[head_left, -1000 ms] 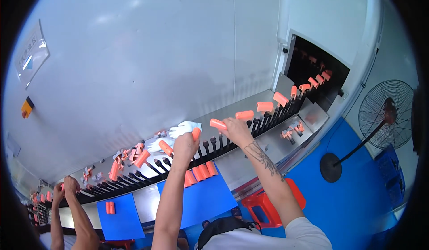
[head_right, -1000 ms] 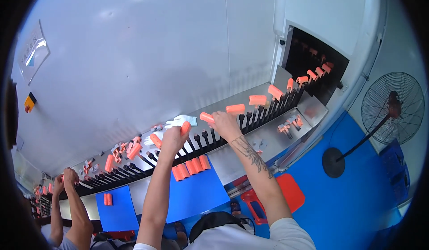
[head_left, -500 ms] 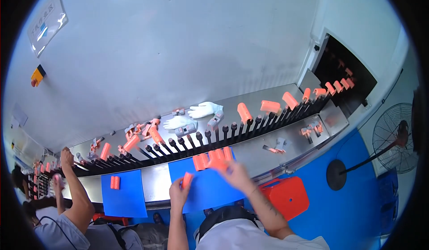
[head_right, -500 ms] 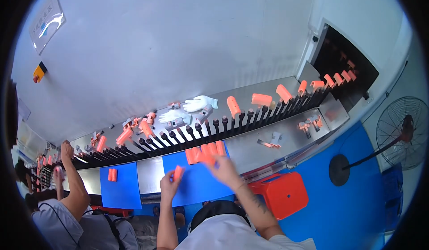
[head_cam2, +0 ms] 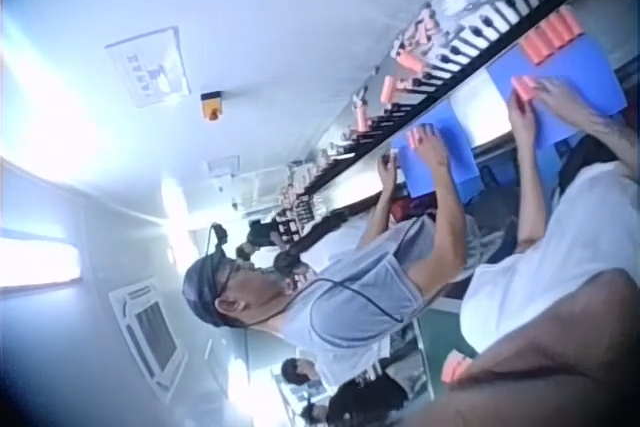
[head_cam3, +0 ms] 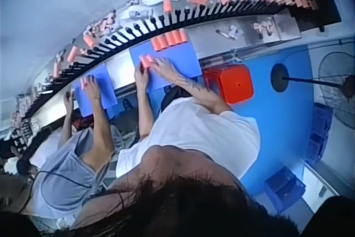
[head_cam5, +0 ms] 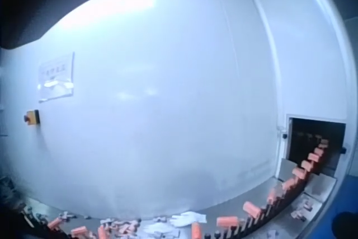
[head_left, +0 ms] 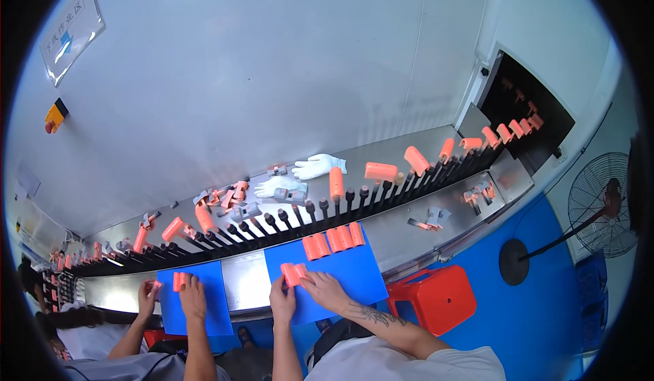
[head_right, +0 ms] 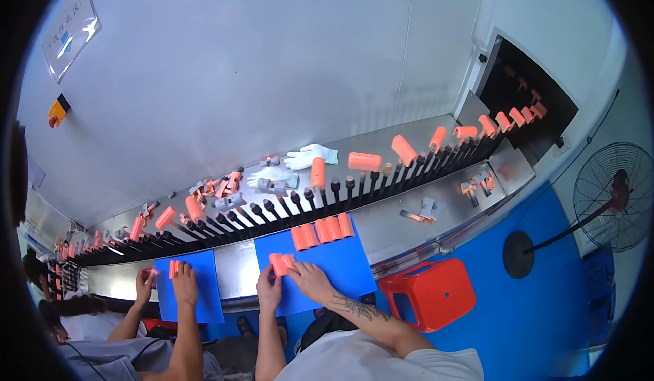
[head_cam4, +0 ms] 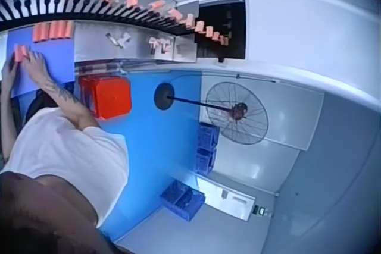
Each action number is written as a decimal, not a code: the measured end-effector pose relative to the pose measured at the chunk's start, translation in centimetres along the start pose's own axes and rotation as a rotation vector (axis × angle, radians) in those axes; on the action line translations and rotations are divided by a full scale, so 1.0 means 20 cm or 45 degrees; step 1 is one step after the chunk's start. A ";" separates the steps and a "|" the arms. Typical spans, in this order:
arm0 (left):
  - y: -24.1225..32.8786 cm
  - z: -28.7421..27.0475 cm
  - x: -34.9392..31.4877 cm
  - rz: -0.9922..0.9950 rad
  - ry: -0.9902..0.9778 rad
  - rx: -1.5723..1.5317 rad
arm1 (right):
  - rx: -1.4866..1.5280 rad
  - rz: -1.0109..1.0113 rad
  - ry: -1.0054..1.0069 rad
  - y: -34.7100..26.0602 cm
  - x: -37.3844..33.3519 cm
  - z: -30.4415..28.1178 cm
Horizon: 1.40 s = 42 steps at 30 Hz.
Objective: Sort and arrange orange components from a conveyor rack onto a blue tray in a factory setting.
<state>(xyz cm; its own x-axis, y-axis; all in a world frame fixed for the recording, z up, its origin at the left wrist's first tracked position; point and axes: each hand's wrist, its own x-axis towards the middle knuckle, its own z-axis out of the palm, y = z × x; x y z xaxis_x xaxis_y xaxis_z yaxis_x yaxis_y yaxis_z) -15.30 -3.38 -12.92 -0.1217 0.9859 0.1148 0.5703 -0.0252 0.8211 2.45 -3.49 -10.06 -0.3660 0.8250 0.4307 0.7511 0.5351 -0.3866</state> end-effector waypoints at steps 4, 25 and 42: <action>0.02 -0.01 0.15 0.060 -0.027 0.088 | -0.212 0.028 0.009 0.02 0.15 0.05; 1.20 0.30 0.20 0.417 -0.150 -0.061 | 0.254 0.494 0.850 0.62 0.15 -1.13; 1.34 -0.13 0.80 0.337 -0.053 0.515 | 0.264 0.472 -0.048 0.67 0.76 -1.24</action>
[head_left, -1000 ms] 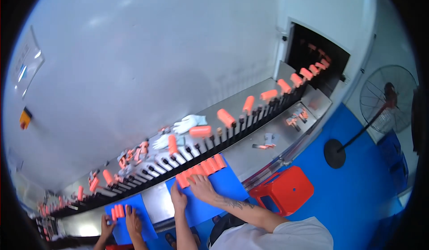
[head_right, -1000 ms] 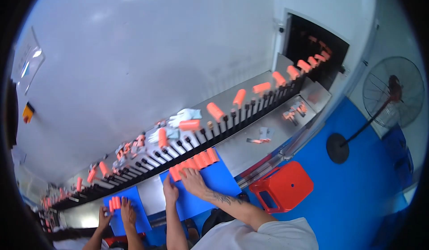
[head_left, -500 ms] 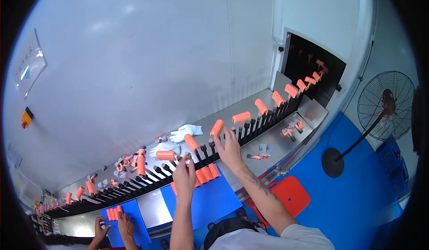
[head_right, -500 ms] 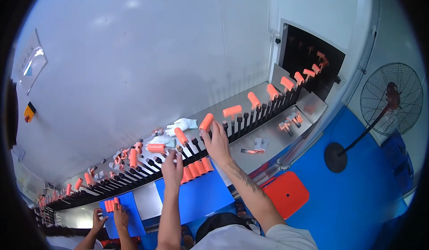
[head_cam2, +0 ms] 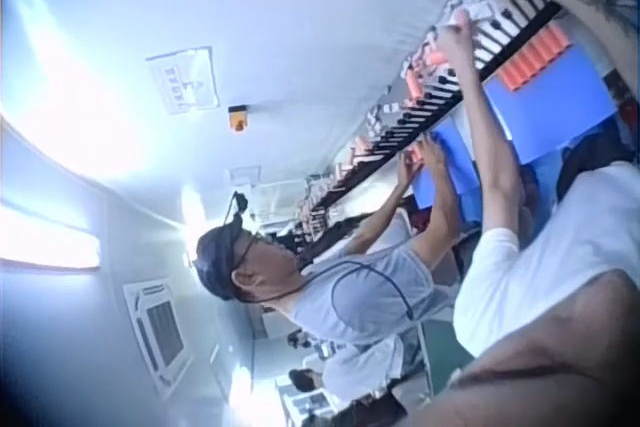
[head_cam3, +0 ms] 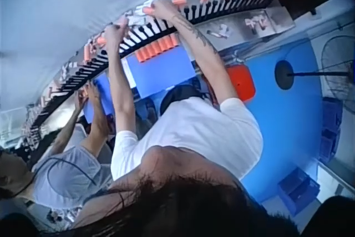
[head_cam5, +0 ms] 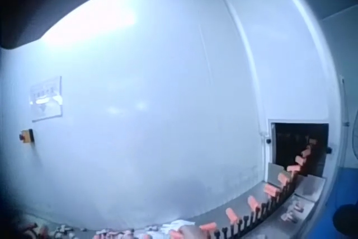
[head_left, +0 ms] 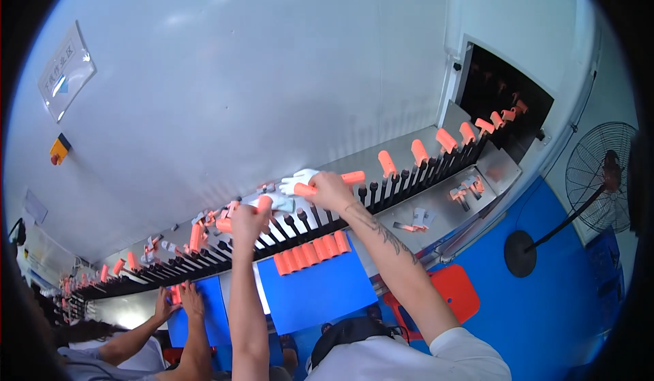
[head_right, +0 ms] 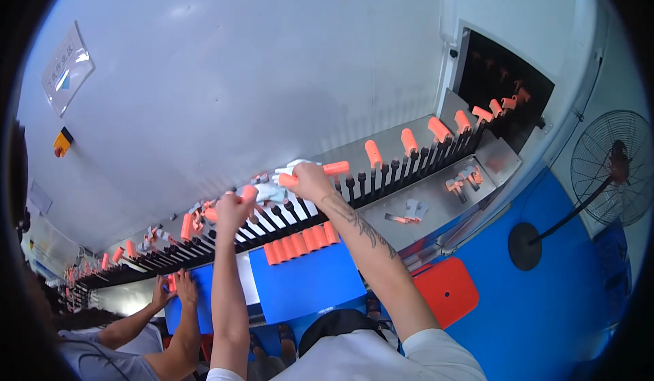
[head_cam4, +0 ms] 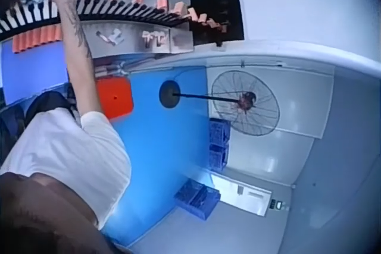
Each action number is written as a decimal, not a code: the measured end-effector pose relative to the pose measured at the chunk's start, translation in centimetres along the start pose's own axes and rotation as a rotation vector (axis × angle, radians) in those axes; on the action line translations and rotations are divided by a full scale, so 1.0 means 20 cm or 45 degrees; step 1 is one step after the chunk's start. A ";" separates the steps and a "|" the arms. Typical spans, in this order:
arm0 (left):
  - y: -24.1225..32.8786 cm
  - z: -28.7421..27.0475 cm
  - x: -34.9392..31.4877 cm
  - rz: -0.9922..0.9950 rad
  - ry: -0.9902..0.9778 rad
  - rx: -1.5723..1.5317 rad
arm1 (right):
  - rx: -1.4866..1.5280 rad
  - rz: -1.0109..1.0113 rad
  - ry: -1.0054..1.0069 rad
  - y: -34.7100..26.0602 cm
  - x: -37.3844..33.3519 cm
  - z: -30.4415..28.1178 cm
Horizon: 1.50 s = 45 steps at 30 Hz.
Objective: Sort and arrange orange components from a conveyor rack onto a blue tray in a factory setting.
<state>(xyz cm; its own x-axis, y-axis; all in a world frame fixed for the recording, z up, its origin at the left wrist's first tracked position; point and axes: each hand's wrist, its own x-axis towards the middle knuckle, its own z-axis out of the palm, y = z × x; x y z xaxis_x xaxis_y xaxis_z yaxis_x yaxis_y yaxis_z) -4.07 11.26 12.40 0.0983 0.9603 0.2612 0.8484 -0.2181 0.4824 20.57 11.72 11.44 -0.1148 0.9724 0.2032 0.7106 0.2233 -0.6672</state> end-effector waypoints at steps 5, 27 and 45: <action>-0.30 -0.14 -0.54 -0.100 0.206 -0.539 | 0.673 0.049 0.533 -0.14 -0.42 0.06; -1.11 0.67 -0.78 -0.087 0.138 -0.389 | -0.148 0.014 0.358 0.03 -1.19 1.14; -0.68 0.71 -0.89 -0.351 0.427 -0.546 | 0.059 0.265 0.607 0.41 -1.07 0.61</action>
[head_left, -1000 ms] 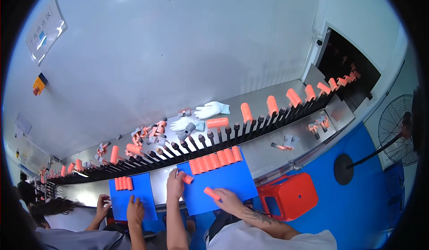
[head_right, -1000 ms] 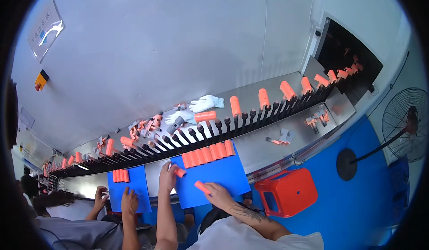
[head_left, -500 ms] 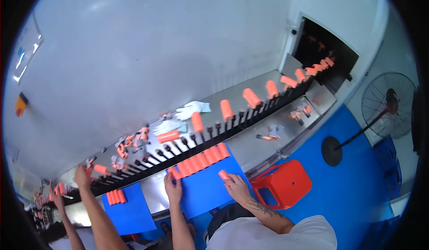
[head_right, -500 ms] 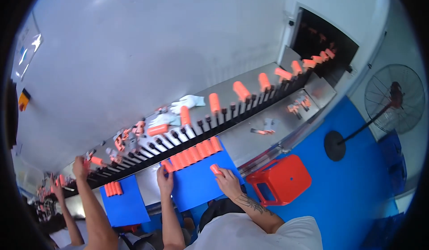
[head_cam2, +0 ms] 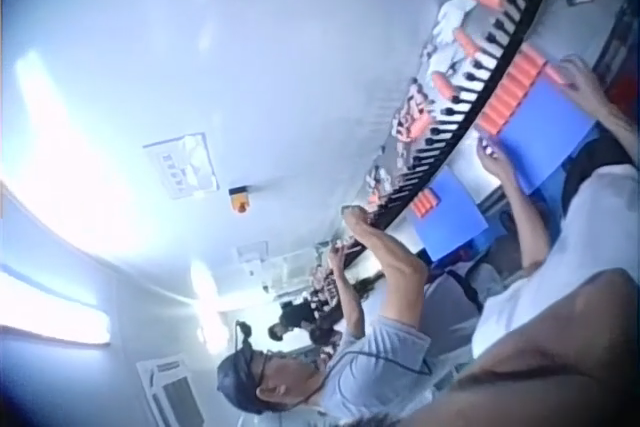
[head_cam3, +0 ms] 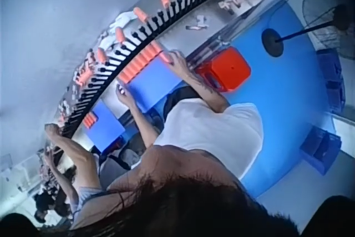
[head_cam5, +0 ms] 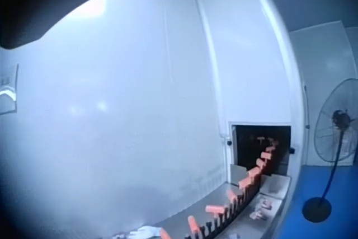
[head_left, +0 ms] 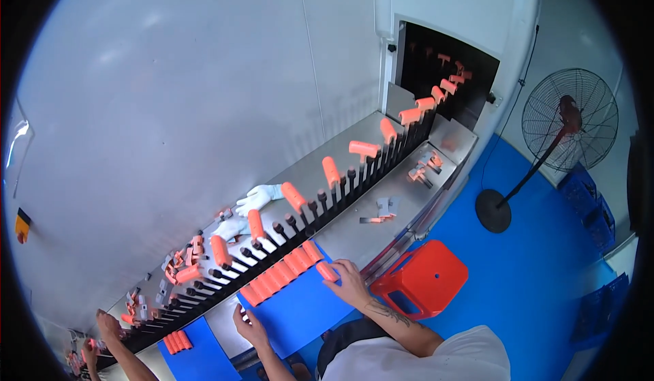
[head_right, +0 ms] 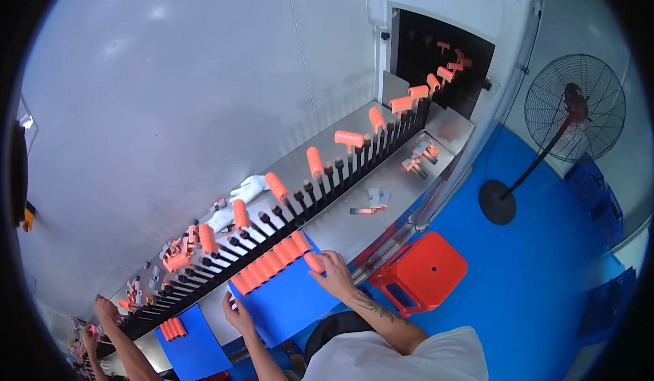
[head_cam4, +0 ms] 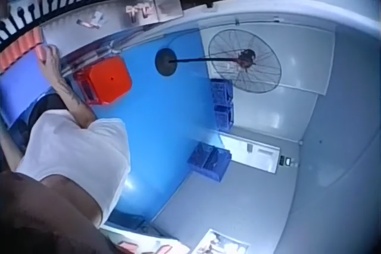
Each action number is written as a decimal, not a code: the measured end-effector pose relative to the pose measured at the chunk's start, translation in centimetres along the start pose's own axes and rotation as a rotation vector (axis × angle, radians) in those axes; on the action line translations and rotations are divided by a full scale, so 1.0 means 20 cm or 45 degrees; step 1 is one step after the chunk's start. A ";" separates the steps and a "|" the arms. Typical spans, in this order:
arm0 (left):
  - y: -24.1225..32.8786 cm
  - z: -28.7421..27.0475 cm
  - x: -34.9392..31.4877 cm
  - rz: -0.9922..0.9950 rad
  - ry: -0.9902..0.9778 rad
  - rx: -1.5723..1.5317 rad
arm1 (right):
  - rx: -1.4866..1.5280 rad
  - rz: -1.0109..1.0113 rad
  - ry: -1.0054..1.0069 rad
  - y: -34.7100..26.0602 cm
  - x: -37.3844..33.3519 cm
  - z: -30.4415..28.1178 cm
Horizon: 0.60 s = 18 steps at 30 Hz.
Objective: Sort and arrange orange components from a conveyor rack onto a blue tray in a factory setting.
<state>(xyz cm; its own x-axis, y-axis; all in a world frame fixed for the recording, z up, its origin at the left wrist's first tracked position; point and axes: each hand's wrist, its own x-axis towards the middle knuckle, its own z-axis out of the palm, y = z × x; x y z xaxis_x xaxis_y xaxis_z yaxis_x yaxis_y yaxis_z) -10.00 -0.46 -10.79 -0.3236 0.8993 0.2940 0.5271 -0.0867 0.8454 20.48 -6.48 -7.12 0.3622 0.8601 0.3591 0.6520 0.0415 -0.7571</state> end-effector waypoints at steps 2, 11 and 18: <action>0.17 0.04 -0.03 -0.045 -0.140 -0.042 | 0.224 0.125 0.093 0.00 0.13 -0.08; 1.38 0.33 0.46 0.439 -0.445 0.120 | -0.232 -0.905 -0.158 -0.32 1.14 -0.40; 1.34 0.17 0.64 0.580 -0.577 0.702 | -0.413 -0.493 -0.418 -0.54 1.07 -0.22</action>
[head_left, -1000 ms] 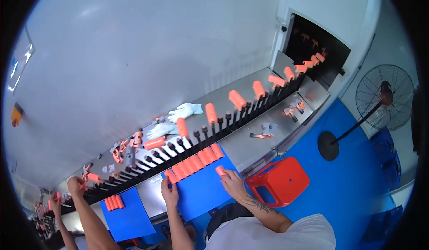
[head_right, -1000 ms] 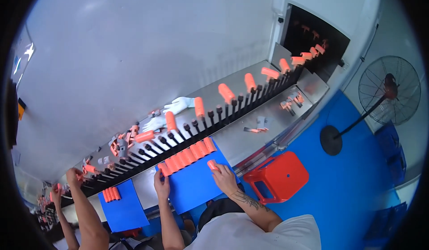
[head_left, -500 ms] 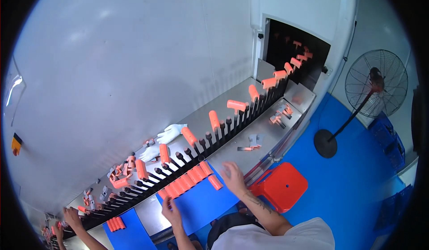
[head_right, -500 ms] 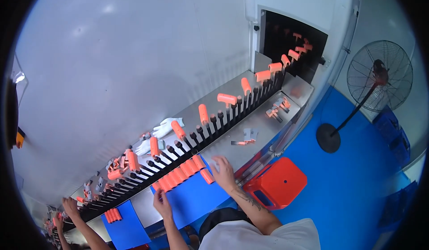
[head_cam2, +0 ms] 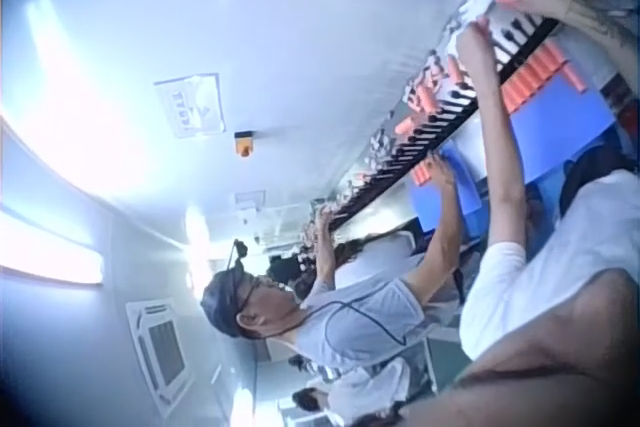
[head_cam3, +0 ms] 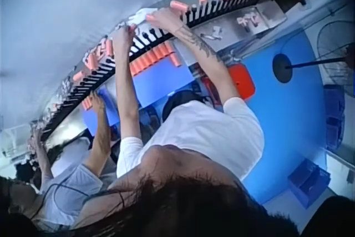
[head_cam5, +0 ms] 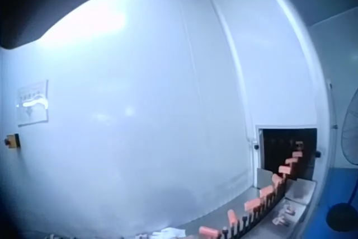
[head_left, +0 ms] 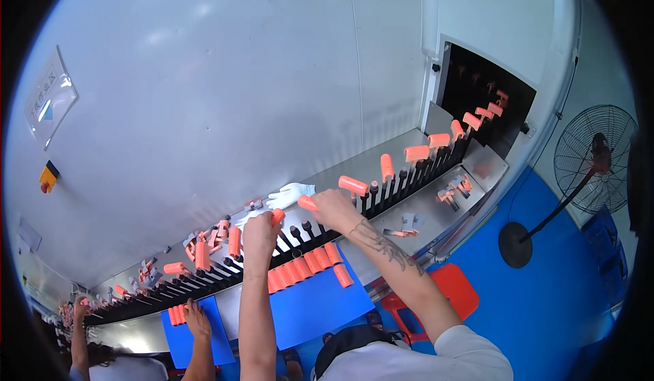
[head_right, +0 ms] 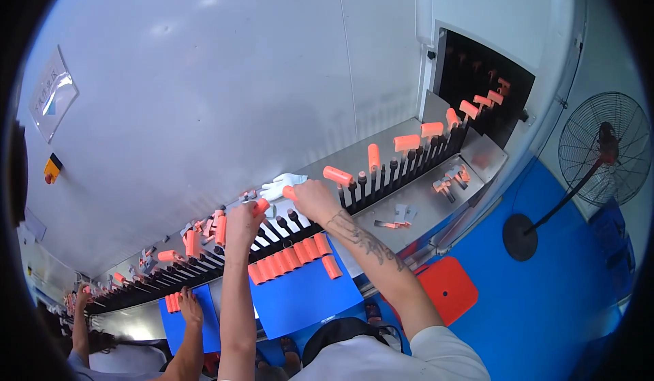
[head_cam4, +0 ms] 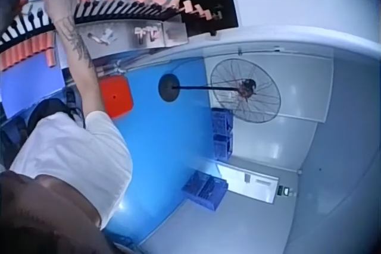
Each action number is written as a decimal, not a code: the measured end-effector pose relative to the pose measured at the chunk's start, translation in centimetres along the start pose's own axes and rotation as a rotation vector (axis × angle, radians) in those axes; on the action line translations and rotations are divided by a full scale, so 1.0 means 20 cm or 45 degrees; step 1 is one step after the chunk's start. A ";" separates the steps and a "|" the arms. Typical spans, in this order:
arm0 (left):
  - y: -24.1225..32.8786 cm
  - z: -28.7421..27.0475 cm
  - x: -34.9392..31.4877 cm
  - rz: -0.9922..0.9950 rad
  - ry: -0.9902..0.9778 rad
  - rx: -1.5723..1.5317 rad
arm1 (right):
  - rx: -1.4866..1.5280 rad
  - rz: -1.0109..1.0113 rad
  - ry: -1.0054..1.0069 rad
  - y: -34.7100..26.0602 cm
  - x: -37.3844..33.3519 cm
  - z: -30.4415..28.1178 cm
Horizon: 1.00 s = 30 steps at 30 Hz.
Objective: Sort and arrange orange components from a conveyor rack onto a blue tray in a factory setting.
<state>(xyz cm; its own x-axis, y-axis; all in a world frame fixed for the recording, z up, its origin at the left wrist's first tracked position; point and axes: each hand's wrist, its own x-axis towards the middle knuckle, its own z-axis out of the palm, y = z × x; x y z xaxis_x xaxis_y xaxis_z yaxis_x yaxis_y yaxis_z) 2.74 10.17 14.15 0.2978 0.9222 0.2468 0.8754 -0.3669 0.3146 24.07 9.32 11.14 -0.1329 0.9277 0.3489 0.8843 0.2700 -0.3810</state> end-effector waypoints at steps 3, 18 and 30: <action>-0.11 -0.01 -0.02 0.067 0.053 0.097 | -0.062 -0.013 0.112 -0.18 0.03 0.10; -0.47 0.63 -1.04 0.121 -0.331 -0.552 | 0.586 0.362 0.045 -0.23 -1.08 0.80; -0.30 0.99 -1.11 -0.200 -0.049 -0.714 | -0.015 0.023 0.011 -0.21 -1.21 0.85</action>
<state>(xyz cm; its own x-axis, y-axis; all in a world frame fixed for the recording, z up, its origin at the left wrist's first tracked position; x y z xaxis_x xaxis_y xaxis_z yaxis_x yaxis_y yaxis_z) -1.49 -5.77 -11.42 0.2037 0.9707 0.1277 0.5782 -0.2246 0.7844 15.90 -9.83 -10.22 -0.1132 0.9301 0.3495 0.8916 0.2503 -0.3774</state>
